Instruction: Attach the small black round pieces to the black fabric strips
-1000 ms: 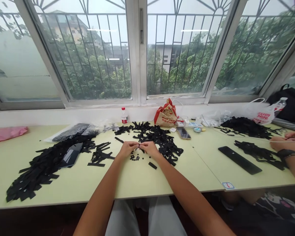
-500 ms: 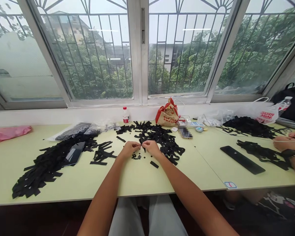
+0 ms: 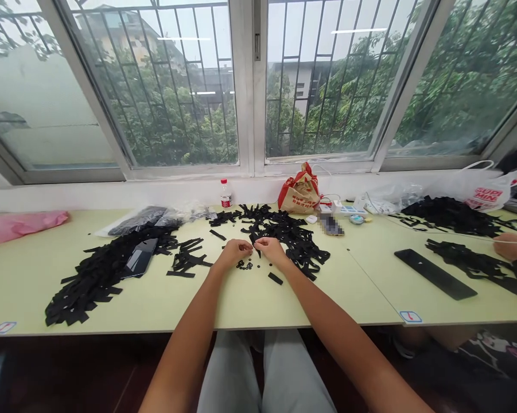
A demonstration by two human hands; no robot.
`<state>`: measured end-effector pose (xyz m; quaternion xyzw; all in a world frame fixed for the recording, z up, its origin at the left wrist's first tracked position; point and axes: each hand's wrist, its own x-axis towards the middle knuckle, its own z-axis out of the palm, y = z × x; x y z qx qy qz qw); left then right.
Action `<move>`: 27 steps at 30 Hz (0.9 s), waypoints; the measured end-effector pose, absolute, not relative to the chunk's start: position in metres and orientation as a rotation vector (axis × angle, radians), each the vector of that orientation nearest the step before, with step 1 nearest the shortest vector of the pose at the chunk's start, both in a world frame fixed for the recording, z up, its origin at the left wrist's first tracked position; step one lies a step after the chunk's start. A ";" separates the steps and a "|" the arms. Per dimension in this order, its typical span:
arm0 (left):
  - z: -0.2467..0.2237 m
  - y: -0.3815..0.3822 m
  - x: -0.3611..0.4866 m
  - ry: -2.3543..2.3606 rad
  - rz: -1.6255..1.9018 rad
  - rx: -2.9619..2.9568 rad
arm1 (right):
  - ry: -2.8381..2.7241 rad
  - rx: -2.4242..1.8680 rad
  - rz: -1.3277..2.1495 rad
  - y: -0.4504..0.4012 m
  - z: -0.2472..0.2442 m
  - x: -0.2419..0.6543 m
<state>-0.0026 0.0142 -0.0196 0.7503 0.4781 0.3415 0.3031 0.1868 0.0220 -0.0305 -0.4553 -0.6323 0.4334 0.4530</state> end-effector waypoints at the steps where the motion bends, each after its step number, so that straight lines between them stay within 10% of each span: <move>1: -0.019 0.014 -0.002 1.268 0.911 1.983 | -1.559 -1.125 1.073 0.022 -0.031 0.187; 27: -0.009 0.007 0.001 1.220 0.986 1.851 | -1.599 -1.112 1.051 0.021 -0.034 0.187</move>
